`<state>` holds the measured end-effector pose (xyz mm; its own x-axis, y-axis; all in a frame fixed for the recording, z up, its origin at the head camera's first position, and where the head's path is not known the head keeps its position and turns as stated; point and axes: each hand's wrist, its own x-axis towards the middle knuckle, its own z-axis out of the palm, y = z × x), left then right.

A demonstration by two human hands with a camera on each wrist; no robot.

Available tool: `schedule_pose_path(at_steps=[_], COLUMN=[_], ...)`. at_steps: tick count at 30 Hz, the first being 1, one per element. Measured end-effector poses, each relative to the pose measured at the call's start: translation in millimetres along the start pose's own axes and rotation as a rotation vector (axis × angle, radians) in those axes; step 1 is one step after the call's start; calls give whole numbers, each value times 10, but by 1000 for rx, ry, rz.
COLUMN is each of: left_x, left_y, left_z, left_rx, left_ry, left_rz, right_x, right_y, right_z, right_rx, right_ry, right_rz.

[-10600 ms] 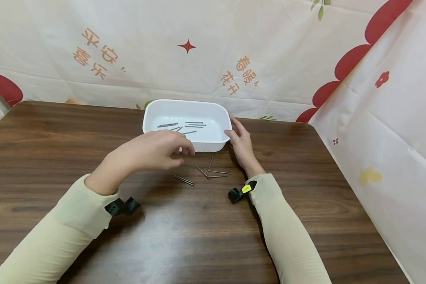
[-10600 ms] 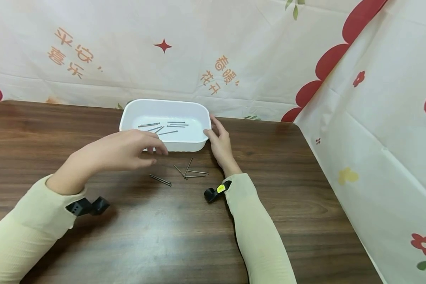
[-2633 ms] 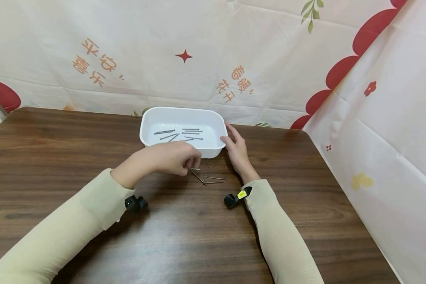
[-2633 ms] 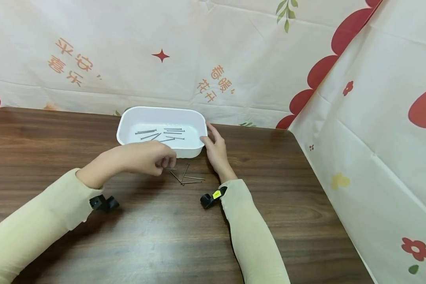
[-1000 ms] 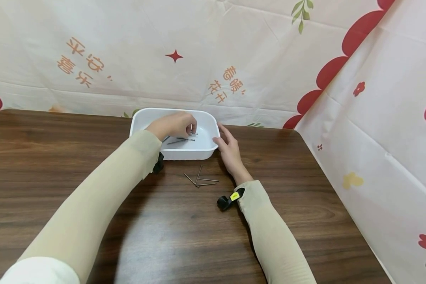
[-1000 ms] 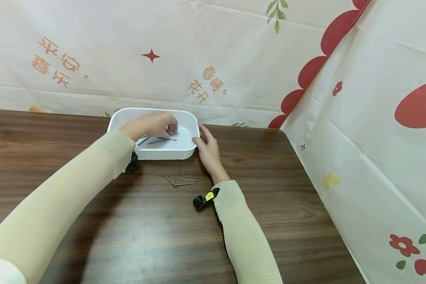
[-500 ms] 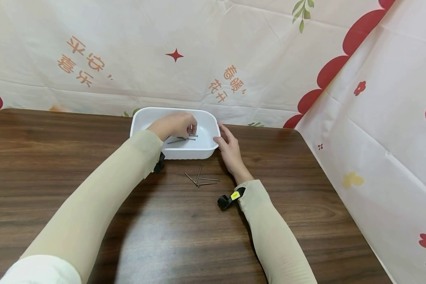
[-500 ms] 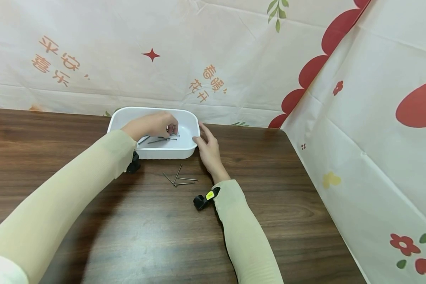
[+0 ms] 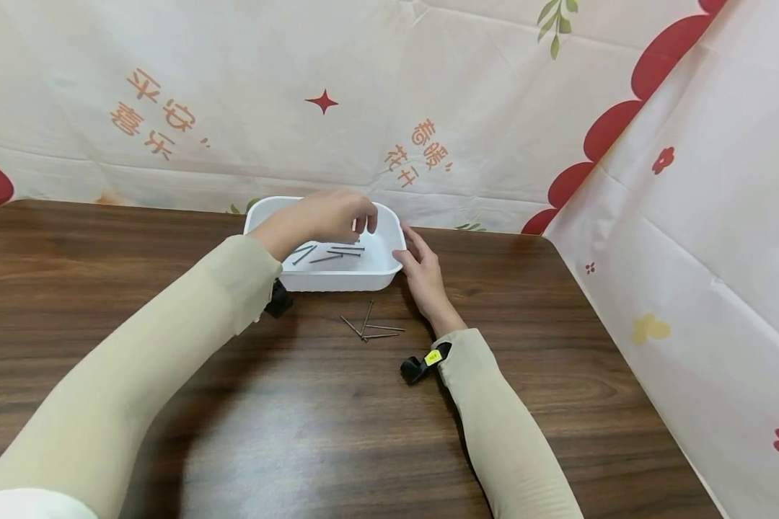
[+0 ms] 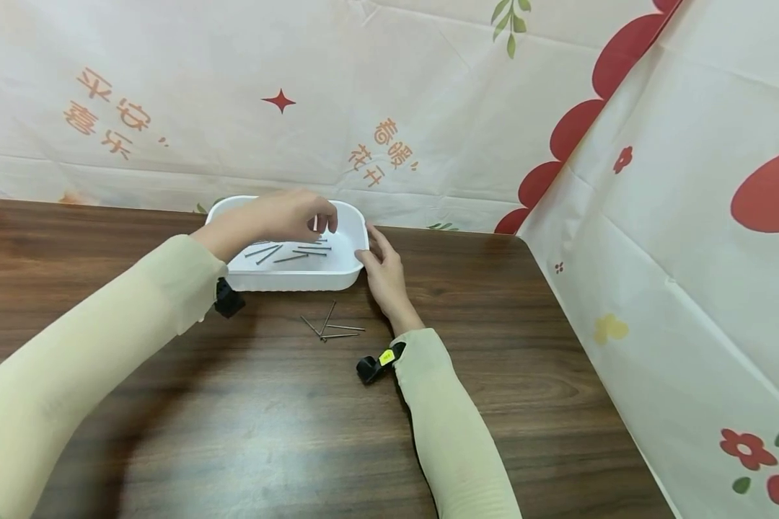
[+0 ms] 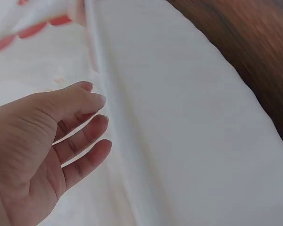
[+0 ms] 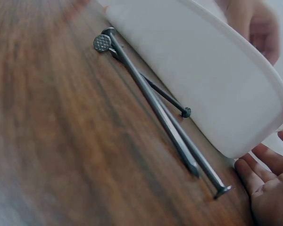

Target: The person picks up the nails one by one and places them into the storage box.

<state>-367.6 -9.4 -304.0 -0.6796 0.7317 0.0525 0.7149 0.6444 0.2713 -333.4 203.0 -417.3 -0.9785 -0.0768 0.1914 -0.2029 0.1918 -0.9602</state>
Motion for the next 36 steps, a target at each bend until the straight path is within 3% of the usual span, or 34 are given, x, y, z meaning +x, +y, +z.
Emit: schedule_pose_path(at_steps=[8, 13, 17, 22, 25, 31, 36], left_x=[-254, -381, -445, -510, -528, -528, -538], left_y=[400, 523, 556, 566, 569, 570, 581], left_z=[-18, 117, 278, 472, 587, 759, 795], left_rx=[83, 10, -36, 2, 26, 96, 154], left_ry=[38, 38, -5, -60, -82, -62, -58], left_rz=[132, 227, 286, 288, 325, 441, 432], right_x=[0, -3, -9, -25, -37, -98, -147], right_y=[1, 9, 14, 24, 13, -158, -325], right_z=[-15, -20, -26, -25, -23, -11, 7], right_rx=[3, -19, -16, 0, 6, 37, 19], right_ry=[-12, -8, -14, -19, -20, -37, -39], right_rz=[-22, -23, -14, 7, 22, 53, 54])
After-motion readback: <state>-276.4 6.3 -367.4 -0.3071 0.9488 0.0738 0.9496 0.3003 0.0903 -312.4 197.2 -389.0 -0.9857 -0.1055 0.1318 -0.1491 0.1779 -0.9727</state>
